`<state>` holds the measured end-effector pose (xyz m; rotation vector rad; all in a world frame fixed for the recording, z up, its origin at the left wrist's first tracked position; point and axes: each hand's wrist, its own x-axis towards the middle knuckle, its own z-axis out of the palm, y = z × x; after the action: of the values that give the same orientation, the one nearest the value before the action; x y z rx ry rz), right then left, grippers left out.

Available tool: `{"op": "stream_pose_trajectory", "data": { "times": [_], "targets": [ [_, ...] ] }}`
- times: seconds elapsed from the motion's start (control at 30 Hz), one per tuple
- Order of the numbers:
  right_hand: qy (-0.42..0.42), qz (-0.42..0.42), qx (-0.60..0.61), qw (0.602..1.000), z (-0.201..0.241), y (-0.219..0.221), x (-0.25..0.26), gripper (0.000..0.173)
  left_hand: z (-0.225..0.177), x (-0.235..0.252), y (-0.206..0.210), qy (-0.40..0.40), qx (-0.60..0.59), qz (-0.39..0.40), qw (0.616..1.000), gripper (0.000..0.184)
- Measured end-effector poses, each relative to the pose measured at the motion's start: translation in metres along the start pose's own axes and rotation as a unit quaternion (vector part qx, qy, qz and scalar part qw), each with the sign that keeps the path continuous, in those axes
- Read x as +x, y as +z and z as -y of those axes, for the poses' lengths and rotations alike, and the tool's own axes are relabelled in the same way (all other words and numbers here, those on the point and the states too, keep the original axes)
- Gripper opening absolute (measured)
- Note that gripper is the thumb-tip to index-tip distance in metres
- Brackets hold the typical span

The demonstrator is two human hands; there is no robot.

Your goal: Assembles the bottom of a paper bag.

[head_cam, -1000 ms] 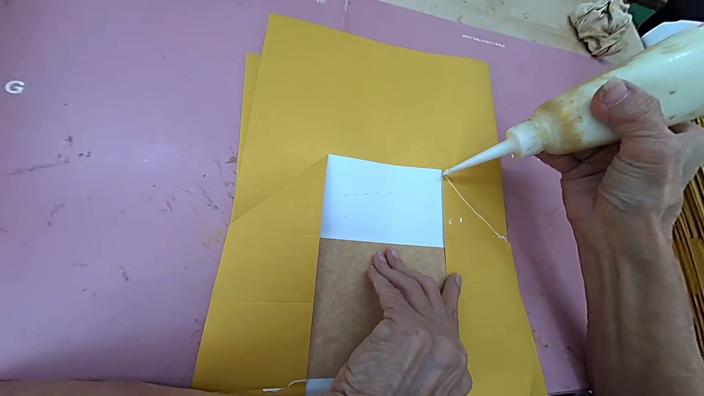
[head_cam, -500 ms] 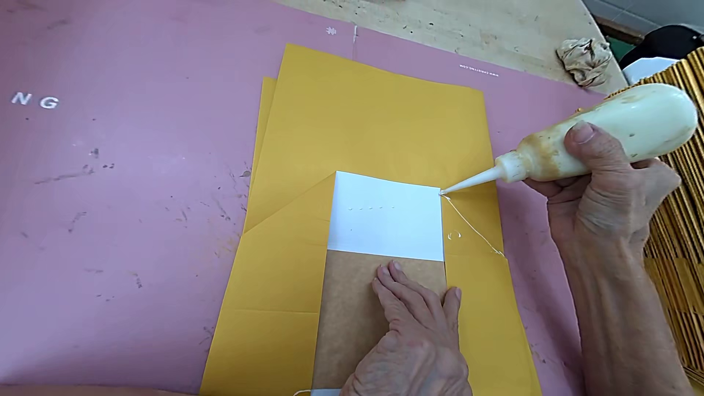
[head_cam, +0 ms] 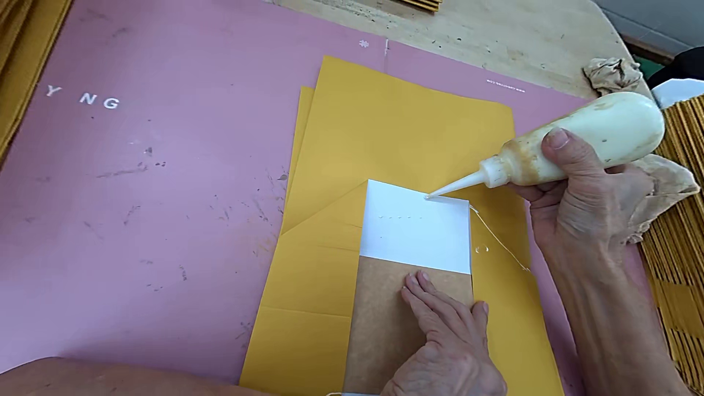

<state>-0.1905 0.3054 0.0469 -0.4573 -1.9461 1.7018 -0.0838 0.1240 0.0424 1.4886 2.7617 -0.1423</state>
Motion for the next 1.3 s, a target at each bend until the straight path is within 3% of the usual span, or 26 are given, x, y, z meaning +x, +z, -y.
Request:
{"op": "stream_pose_trajectory", "data": {
  "times": [0.13,0.53,0.63,0.87,1.3],
  "targets": [
    [-0.006,0.046,0.013,0.999,0.001,0.009,-0.007,0.028,-0.002,0.000,-0.001,-0.009,-0.008,0.007,1.000,0.047],
    [-0.018,0.044,0.027,0.998,0.004,0.059,-0.003,0.028,-0.002,0.004,-0.007,-0.010,-0.061,0.044,0.997,0.046],
    [-0.013,0.058,0.033,0.998,0.004,0.063,-0.002,0.028,-0.003,0.004,-0.006,-0.016,-0.074,0.037,0.996,0.045],
    [0.036,0.047,0.048,0.997,0.007,0.060,0.005,0.009,-0.002,0.005,-0.007,-0.015,-0.103,0.046,0.993,0.045],
    [0.035,0.072,0.036,0.996,0.005,0.070,-0.005,0.016,0.000,0.005,-0.009,-0.013,-0.116,0.058,0.991,0.044]
  ]
}}
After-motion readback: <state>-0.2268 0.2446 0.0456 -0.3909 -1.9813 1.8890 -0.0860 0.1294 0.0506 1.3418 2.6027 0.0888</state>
